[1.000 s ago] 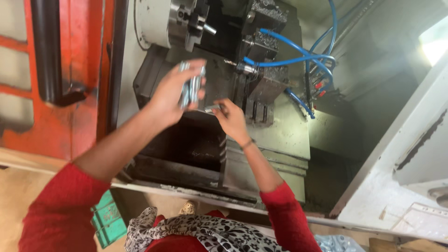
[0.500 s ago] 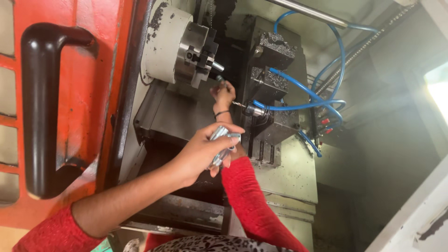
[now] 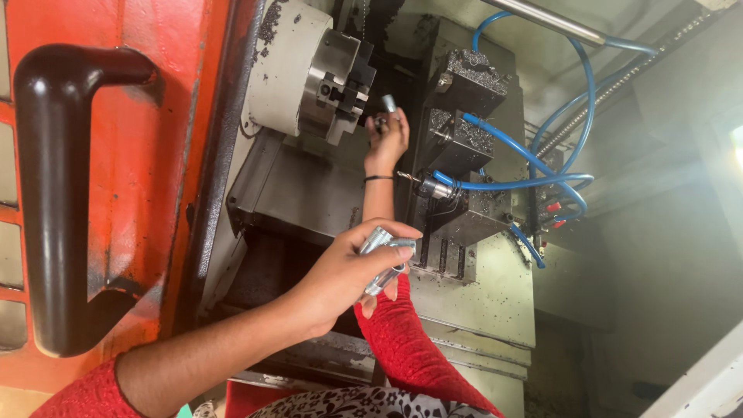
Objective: The person uses a digital caliper to measure a small cylindrical metal part, then repeatedly picks up similar parts from a plastic bag and places them into the chuck of a lathe machine. The person also presses a button on the machine's control panel between loading cycles.
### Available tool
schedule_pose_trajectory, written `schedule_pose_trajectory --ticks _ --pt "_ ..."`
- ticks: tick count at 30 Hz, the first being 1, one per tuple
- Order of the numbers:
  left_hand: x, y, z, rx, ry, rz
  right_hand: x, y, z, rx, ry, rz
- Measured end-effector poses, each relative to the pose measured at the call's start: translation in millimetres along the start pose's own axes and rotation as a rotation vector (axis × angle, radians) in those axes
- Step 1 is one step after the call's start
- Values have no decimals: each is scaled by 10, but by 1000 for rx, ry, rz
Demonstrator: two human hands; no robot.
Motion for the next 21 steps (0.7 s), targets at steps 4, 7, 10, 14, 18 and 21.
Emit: schedule_pose_trajectory --ticks 4,7,10,14,18,21 --pt "16 -6 -16 -16 -11 -7 112 -235 -34 -69 -302 -79" --pt "15 -13 -25 -16 -7 -9 118 -268 -34 -95 -362 -125" --pt "26 -16 -20 13 8 -32 87 -171 -44 -84 -431 -144" --pt "23 -10 -41 10 2 -14 119 -32 -16 -93 -474 -250" --pt "14 -7 -44 14 6 -20 73 30 42 -117 -585 -254" --pt "31 -16 -63 43 -14 -34 25 65 35 -240 -828 -207"
Point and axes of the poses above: each hand's wrist, its own y-axis towards the middle knuckle, its own x-axis out of the palm, z = x × y, the point moved 5 cm from there along y, towards the middle knuckle, and after that the axes turned 4 degrees about -y, right-handed, at the moved point
